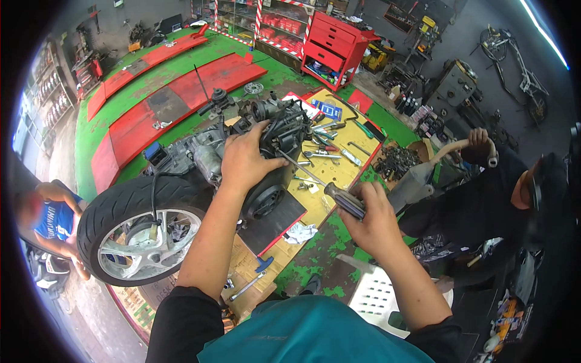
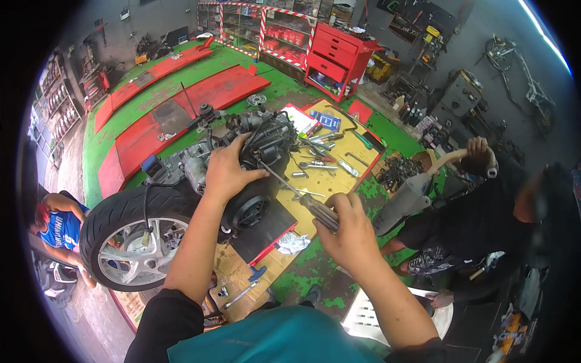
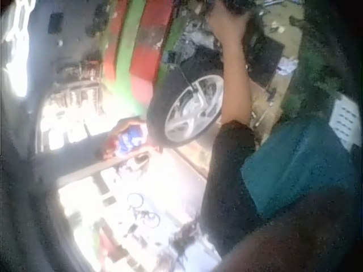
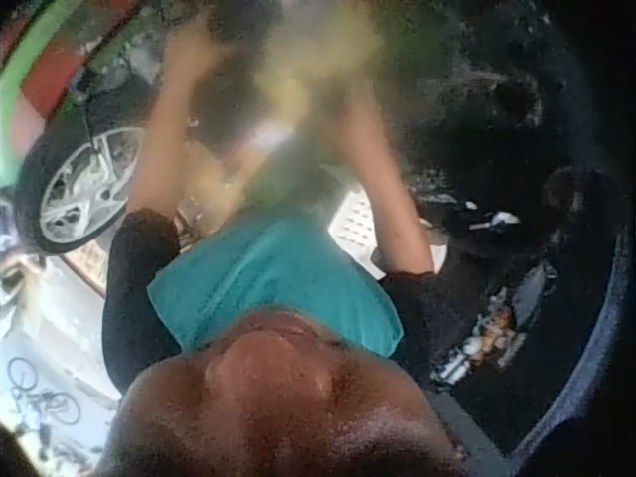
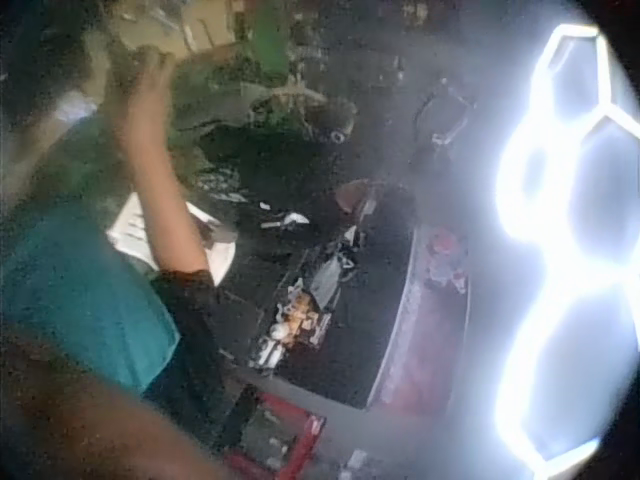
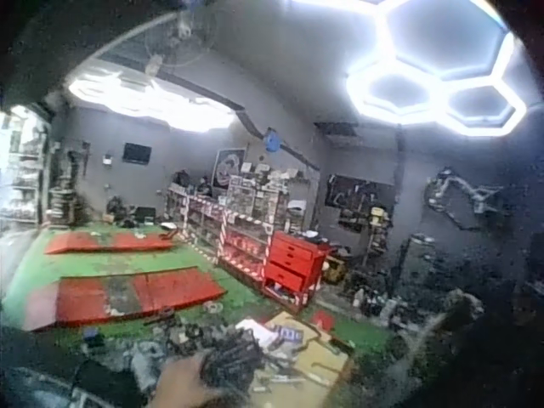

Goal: The person uses a ratchet to loosen bolts on a motorcycle engine mounted on a stand. They then remove a black plastic cover and hand it to a coworker, who assists in lifting the engine to access the underside.

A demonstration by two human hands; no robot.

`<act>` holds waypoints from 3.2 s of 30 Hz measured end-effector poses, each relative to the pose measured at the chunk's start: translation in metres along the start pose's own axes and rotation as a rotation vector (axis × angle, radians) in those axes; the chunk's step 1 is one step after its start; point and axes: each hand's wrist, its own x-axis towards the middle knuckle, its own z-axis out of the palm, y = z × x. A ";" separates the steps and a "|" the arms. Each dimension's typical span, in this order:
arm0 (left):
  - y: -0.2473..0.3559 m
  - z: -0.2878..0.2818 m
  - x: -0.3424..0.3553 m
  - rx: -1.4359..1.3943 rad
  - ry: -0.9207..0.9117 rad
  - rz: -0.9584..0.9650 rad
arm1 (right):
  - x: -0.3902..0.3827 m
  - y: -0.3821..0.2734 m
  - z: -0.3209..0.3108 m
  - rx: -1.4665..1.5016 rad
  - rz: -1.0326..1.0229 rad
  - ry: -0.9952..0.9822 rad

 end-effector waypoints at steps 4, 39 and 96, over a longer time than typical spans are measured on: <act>-0.005 0.004 0.002 0.024 0.034 0.015 | -0.005 -0.007 0.003 -0.216 -0.062 -0.014; -0.006 0.015 0.002 0.041 0.078 0.058 | 0.004 -0.021 0.016 -0.033 0.281 -0.032; -0.004 0.016 0.001 0.012 0.104 0.006 | -0.020 -0.022 0.026 0.787 0.691 0.095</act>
